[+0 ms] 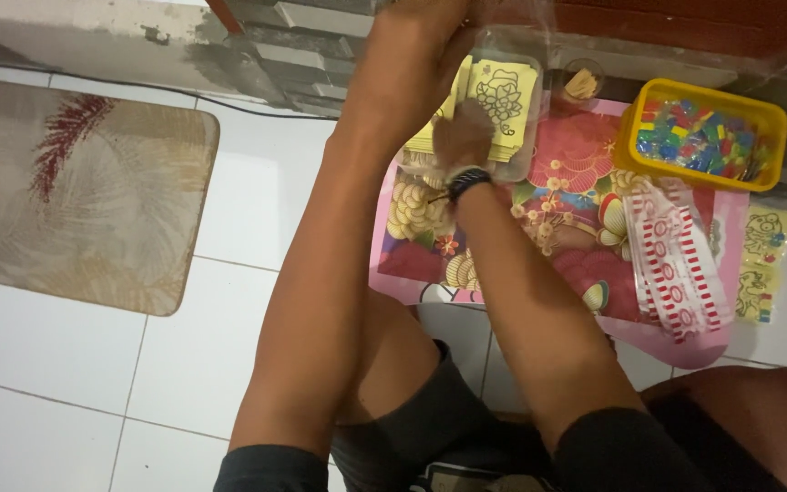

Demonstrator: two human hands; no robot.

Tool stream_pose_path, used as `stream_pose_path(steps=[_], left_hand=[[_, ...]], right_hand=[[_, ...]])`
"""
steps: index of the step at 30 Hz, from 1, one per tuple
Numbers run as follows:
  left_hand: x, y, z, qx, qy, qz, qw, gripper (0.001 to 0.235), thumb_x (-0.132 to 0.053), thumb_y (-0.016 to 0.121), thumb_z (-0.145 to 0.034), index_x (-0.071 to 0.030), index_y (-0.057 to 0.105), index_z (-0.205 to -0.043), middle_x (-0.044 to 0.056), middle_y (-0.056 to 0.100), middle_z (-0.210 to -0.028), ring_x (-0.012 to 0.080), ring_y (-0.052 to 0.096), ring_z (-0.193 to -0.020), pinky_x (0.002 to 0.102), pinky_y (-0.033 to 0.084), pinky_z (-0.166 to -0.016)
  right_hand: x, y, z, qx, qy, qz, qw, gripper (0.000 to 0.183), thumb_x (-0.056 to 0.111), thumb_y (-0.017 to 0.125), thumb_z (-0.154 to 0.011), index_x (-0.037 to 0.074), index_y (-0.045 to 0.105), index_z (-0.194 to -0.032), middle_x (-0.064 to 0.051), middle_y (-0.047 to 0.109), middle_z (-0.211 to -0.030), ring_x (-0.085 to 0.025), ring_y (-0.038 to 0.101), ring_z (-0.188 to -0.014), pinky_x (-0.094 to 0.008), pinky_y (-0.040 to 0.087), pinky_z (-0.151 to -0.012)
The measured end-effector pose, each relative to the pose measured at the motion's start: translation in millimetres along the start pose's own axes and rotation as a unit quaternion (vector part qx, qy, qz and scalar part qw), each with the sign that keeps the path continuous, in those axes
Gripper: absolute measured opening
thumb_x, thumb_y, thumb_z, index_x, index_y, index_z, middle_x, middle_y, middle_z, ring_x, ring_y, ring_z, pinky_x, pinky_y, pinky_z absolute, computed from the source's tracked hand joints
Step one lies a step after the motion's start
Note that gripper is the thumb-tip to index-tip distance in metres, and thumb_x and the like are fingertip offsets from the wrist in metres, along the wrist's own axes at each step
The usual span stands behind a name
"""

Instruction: The person places yellow cards with cartoon fish drawings into small clear plastic bags. They then add small colorful items from a yellow container into the bags and seal them. The packed bags are placed on the floor.

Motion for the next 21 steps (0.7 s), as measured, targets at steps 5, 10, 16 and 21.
stream_pose_path(steps=[5,10,16,21], left_hand=[[11,2,-1,-0.016,0.027,-0.036,0.999,0.006,-0.004,0.067,-0.096,-0.006,0.061,-0.093,0.01,0.063,-0.085,0.0263,0.057,-0.075,0.039,0.04,-0.063],[7,5,-2,-0.005,0.03,0.008,1.0,0.018,0.005,0.061,-0.089,-0.006,0.049,-0.083,0.006,0.05,-0.073,0.0192,0.043,-0.067,0.037,0.033,-0.062],[-16,28,-7,0.073,0.05,0.105,0.991,0.017,0.01,0.055,-0.085,-0.006,0.05,-0.084,0.006,0.055,-0.074,0.0188,0.05,-0.068,0.037,0.037,-0.064],[-18,82,-7,0.147,0.075,0.014,0.986,0.017,0.007,0.066,-0.085,-0.009,0.06,-0.085,0.004,0.065,-0.073,0.0235,0.059,-0.063,0.038,0.044,-0.065]], right_hand=[[26,-80,52,0.106,0.116,-0.235,0.959,0.012,0.016,0.067,-0.099,0.007,0.061,-0.102,-0.01,0.072,-0.093,-0.021,0.074,-0.08,-0.032,0.069,-0.064],[3,-163,57,0.054,-0.074,-0.193,0.977,0.032,-0.005,0.061,-0.095,0.01,0.064,-0.123,-0.007,0.075,-0.116,-0.014,0.076,-0.078,-0.024,0.066,-0.055],[-84,-294,10,-0.102,-0.263,-0.104,0.954,0.018,0.003,0.078,-0.094,0.006,0.077,-0.112,-0.007,0.078,-0.109,-0.015,0.072,-0.095,-0.031,0.053,-0.072],[-89,-384,25,-0.134,-0.247,-0.204,0.938,0.02,0.001,0.072,-0.121,0.008,0.06,-0.107,-0.004,0.063,-0.095,-0.012,0.06,-0.078,-0.029,0.048,-0.062]])
Point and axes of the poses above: each hand's wrist, its own z-axis away from the middle knuckle, its own y-axis out of the palm, x = y × z, the point moved 5 cm from there along -z, towards the middle knuckle
